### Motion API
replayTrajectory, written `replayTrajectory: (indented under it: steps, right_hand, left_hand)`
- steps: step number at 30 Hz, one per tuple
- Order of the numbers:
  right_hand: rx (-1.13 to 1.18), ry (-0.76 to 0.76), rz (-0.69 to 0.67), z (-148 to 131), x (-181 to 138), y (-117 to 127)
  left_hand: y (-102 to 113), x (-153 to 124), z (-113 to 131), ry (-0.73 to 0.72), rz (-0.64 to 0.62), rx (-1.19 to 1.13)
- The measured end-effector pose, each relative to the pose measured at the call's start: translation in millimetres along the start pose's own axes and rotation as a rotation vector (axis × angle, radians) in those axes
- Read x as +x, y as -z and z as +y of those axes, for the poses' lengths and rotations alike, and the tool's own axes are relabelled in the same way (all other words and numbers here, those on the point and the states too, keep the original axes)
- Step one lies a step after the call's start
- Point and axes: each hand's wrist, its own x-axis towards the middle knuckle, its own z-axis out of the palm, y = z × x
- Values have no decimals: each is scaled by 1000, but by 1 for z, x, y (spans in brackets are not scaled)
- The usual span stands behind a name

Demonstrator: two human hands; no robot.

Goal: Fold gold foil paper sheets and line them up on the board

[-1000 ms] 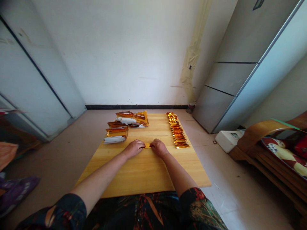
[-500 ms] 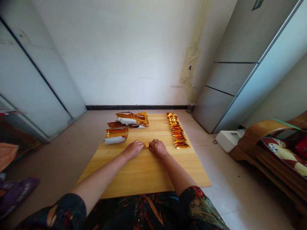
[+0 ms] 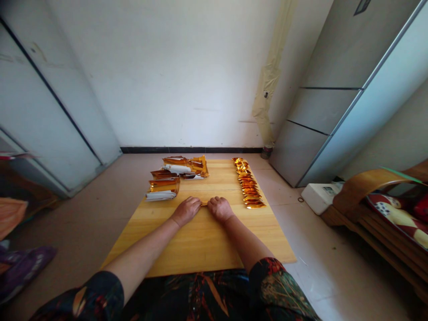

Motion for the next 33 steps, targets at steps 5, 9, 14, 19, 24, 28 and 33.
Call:
replayTrajectory:
  steps: [5, 9, 14, 19, 24, 28, 33]
  right_hand:
    - [-8, 22, 65, 3, -2, -1]
    - [-10, 35, 96, 5, -4, -1]
    - [-3, 32, 122, 4, -5, -4]
    - [0, 25, 142, 3, -3, -8]
    - [-1, 16, 160, 3, -2, -10]
    - [4, 23, 157, 2, -1, -9]
    - [6, 18, 121, 2, -1, -6]
  left_hand:
    - [0, -4, 0, 38, 36, 75]
    - [-1, -6, 1, 22, 66, 97]
    - [-2, -6, 3, 5, 98, 143]
    - [-2, -6, 3, -5, 133, 150]
    - [-2, -6, 3, -11, 148, 138]
    - [0, -6, 3, -12, 120, 135]
    - [4, -6, 5, 9, 80, 130]
